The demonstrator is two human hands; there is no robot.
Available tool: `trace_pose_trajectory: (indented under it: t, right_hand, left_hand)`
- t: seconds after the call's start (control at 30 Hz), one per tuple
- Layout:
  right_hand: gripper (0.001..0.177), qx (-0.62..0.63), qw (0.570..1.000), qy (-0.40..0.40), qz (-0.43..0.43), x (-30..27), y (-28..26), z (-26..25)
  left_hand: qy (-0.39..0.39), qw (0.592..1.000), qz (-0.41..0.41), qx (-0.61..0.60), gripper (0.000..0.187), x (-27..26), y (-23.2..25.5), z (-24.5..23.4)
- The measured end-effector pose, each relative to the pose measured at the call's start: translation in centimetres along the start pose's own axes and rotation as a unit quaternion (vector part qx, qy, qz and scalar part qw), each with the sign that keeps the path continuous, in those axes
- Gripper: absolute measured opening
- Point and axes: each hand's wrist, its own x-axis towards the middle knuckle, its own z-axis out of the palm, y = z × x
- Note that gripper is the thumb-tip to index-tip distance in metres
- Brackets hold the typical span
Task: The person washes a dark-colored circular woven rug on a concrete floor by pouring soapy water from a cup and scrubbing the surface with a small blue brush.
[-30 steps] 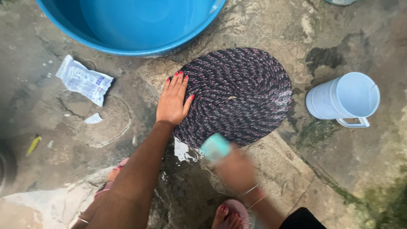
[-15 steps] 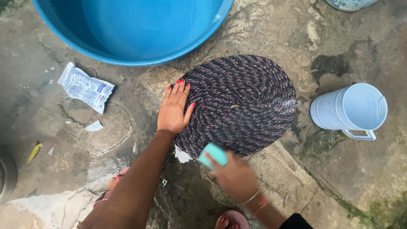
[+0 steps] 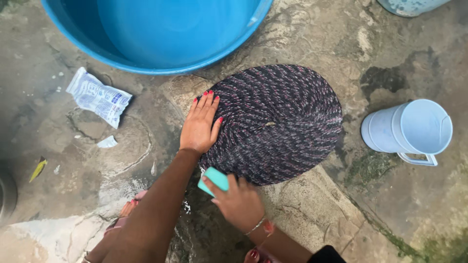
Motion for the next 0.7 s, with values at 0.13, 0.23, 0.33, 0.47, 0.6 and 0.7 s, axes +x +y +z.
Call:
trace_pose_trajectory:
  t: [0.13, 0.23, 0.33, 0.47, 0.6, 0.7]
  right_hand:
    - [0.034, 0.043, 0.969, -0.021, 0.243, 1.8, 13.2, -3.0]
    - [0.041, -0.059, 0.952, 0.161, 0.252, 1.6, 21.5, -8.1]
    - [0.033, 0.144, 0.914, 0.097, 0.367, 2.3, 19.6, -6.9]
    - [0.084, 0.085, 0.956, 0.034, 0.28, 2.3, 3.8, 1.3]
    - [0.065, -0.034, 0.997, -0.009, 0.064, 0.8, 5.7, 1.0]
    - [0.052, -0.041, 0.976, 0.01, 0.215, 2.2, 16.3, -3.5]
  left_hand:
    - [0.014, 1.0, 0.011, -0.002, 0.057, 0.3, -0.6, 0.1]
    - [0.003, 1.0, 0.001, -0.013, 0.056, -0.2, -0.1, 0.1]
    - [0.0, 1.0, -0.002, -0.009, 0.057, -0.1, -0.2, -0.4]
    - [0.002, 1.0, 0.005, -0.001, 0.056, 0.1, -0.2, 0.0]
    - [0.012, 1.0, 0.016, -0.006, 0.057, 0.2, -0.3, 0.3]
    - [0.001, 1.0, 0.011, -0.006, 0.057, -0.1, -0.2, 0.4]
